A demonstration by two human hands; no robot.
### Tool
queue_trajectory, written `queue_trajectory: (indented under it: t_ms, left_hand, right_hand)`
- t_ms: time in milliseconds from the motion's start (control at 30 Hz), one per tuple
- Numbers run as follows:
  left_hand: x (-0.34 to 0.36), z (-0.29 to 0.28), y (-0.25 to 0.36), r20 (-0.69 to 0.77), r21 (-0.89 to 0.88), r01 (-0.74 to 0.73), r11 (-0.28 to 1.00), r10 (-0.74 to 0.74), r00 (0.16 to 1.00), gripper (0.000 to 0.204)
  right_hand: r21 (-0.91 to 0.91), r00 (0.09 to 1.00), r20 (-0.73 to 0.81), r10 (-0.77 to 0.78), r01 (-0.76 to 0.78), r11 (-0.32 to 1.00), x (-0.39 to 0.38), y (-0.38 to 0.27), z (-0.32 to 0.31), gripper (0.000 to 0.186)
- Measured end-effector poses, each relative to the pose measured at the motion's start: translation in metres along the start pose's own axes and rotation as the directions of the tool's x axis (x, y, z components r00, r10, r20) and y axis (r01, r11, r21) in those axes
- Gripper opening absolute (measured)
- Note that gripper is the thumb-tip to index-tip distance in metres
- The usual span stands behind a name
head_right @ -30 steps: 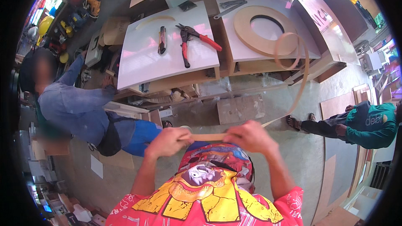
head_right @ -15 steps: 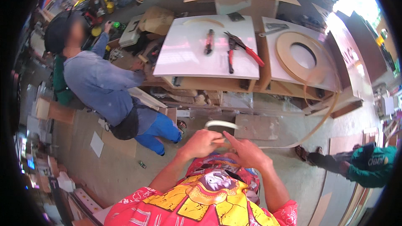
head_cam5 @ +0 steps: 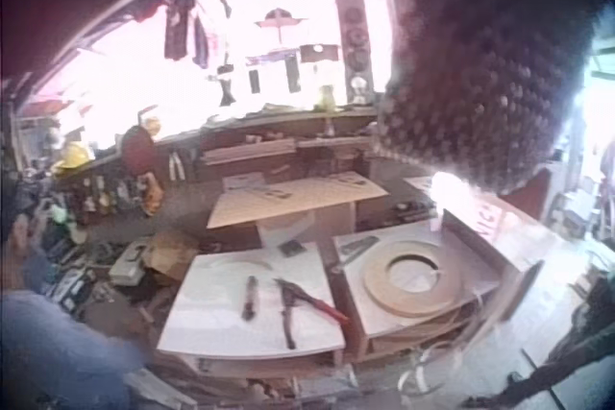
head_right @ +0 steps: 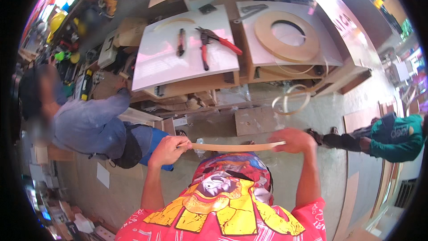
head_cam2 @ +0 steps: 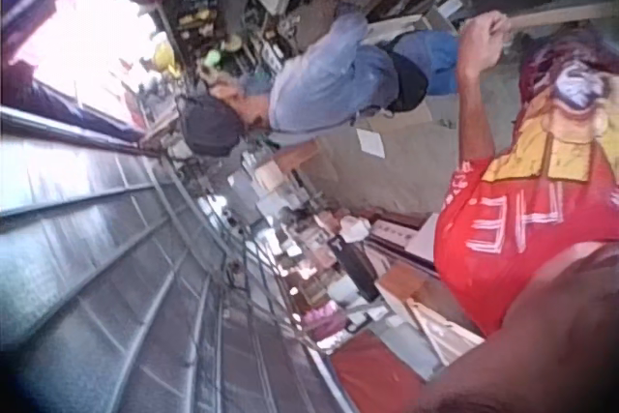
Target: The person unrolls a strip of thin wood veneer from a roll and cuts it into several short segments using pliers. They repeatedly bend and inspect the veneer before cutting and placing the pieces on the workbench.
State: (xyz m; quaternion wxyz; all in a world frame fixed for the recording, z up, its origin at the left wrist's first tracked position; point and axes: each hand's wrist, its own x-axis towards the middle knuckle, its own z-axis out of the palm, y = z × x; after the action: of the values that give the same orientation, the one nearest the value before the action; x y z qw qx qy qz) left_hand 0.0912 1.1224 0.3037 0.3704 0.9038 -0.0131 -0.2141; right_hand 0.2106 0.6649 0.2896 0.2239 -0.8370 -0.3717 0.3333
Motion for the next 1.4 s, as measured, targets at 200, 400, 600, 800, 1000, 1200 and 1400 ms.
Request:
queue_trajectory:
  t_ms: [200,400,600,800,1000,1200,1400]
  left_hand:
    - [0.043,0.018,0.086,-0.119,0.115,-0.334,0.935,0.347,0.93,0.02]
    - [0.049,-0.014,0.108,-0.123,-0.131,-0.141,0.981,0.125,0.984,0.019]
    - [0.083,0.008,0.13,-0.343,-0.306,-0.229,0.924,0.117,0.932,0.019]
    - [0.101,0.026,0.158,-0.473,-0.187,-0.348,0.919,0.226,0.851,0.011]
    - [0.117,0.044,0.178,-0.574,-0.006,-0.365,0.931,0.296,0.763,0.007]
    - [0.116,0.038,0.169,-0.387,-0.565,-0.227,0.793,-0.012,0.922,0.028]
    - [0.115,0.037,0.16,-0.398,-0.804,-0.359,0.473,0.021,0.917,0.031]
  right_hand:
    - [0.456,0.974,-0.203,-0.101,0.185,0.871,0.075,-0.087,0.027,0.037]
    - [0.378,0.934,-0.309,-0.182,0.296,0.877,0.057,-0.074,-0.008,0.02]
    - [0.683,0.917,-0.399,-0.028,0.318,0.657,0.054,-0.065,-0.003,0.023]
    - [0.882,0.93,-0.333,0.158,0.247,0.402,0.048,-0.056,-0.003,0.026]
    - [0.926,0.938,-0.27,0.218,0.191,0.325,0.035,-0.048,-0.014,0.027]
    - [0.875,0.894,-0.407,0.187,0.324,0.359,0.042,-0.043,-0.013,0.023]
    - [0.862,0.871,-0.467,0.155,0.409,0.301,0.049,-0.04,-0.007,0.024]
